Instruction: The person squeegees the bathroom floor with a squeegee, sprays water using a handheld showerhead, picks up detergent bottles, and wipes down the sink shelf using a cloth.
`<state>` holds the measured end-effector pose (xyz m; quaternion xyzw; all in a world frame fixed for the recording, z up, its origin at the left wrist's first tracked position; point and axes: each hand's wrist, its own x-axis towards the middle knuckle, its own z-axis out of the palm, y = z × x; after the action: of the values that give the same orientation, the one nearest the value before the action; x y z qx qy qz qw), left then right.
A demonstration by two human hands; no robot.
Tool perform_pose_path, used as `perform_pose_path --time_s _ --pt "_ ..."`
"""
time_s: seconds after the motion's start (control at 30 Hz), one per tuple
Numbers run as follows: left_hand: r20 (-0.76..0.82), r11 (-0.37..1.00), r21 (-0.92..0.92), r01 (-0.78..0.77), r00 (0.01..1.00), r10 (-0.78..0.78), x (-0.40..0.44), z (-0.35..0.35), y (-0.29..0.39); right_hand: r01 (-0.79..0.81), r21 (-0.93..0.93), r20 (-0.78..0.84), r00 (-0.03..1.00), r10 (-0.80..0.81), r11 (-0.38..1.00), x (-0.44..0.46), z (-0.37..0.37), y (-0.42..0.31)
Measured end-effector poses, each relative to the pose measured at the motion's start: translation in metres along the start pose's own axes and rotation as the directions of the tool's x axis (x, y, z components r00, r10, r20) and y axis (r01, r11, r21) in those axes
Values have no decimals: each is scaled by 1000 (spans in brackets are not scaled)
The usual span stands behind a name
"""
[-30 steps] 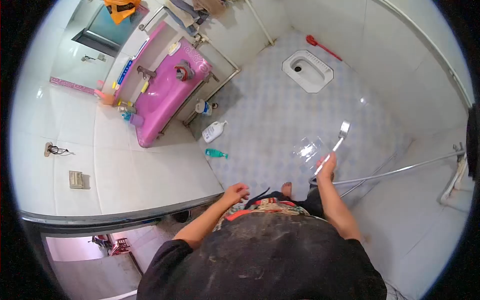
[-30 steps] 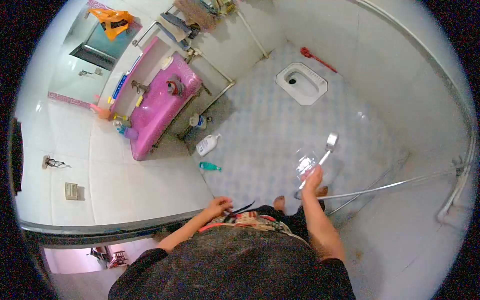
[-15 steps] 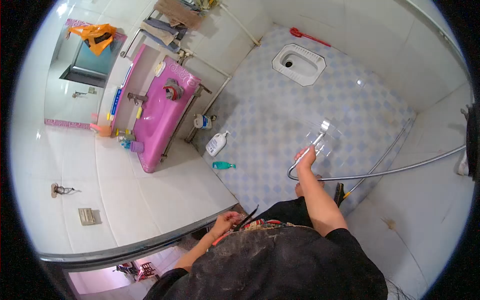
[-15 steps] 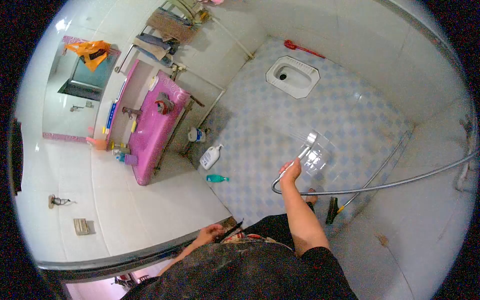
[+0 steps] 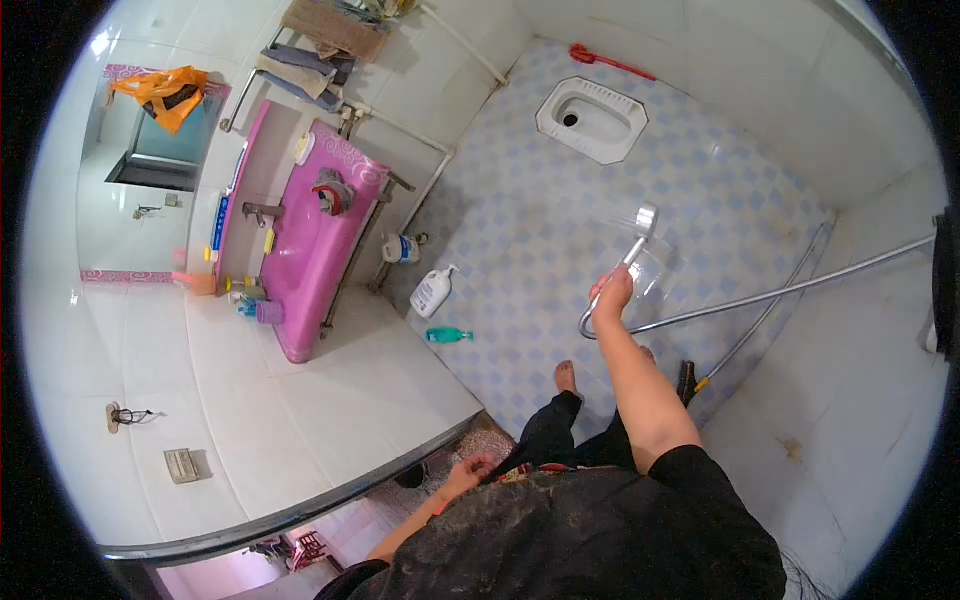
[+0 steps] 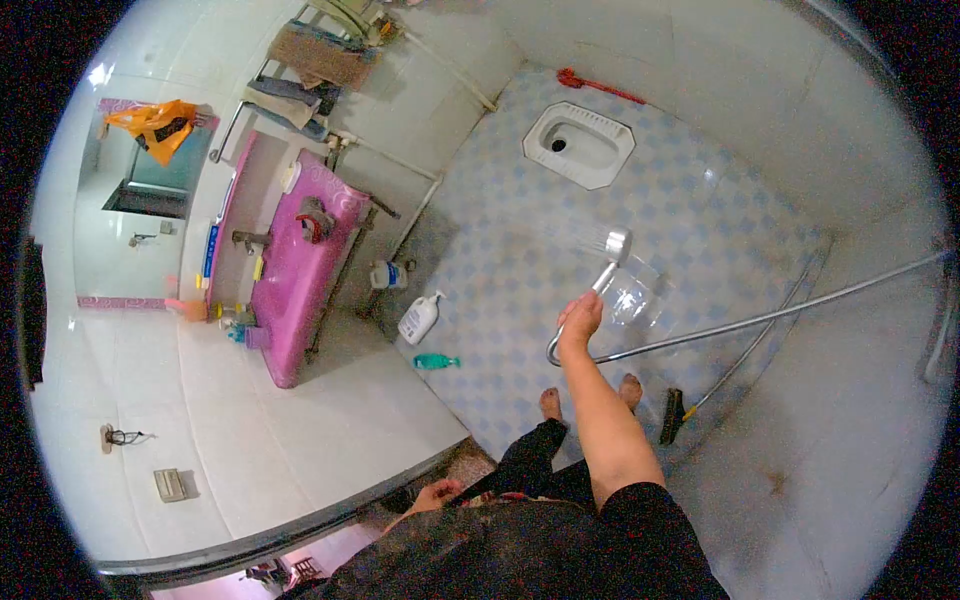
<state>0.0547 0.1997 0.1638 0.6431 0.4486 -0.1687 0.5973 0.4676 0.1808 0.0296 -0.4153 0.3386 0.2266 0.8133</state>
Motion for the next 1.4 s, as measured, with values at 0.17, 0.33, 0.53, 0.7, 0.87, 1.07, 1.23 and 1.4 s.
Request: perform_pose_path --time_s 0.17,0.33,0.53,0.7,0.87,1.07,1.23,1.4 --pt "-1 996 88 -25 1000 25 4 -34 -21 -7 50 33 999 5 999 -15 5 16" --pt "-2 989 -8 147 989 -148 -6 -60 4 60 201 -72 996 -46 978 -20 11 35" --pt "-21 974 38 221 975 -221 -20 -92 -19 -5 2 38 999 5 1000 -40 -2 77" --pt "18 991 -46 129 992 -128 -27 -124 -55 -22 82 -79 996 29 996 -50 -10 116" --pt "-39 980 41 196 980 -194 -32 -133 -53 -161 -14 -37 986 160 987 -69 -15 176" --pt "-46 987 13 163 986 -162 -38 -147 -79 -184 23 85 980 182 983 -104 8 191" --pt "-31 977 93 193 981 -190 -36 -152 -84 -223 56 57 974 220 973 -100 23 173" --pt "9 975 137 173 984 -175 -34 -147 -81 -77 -322 65 993 103 944 -88 28 190"
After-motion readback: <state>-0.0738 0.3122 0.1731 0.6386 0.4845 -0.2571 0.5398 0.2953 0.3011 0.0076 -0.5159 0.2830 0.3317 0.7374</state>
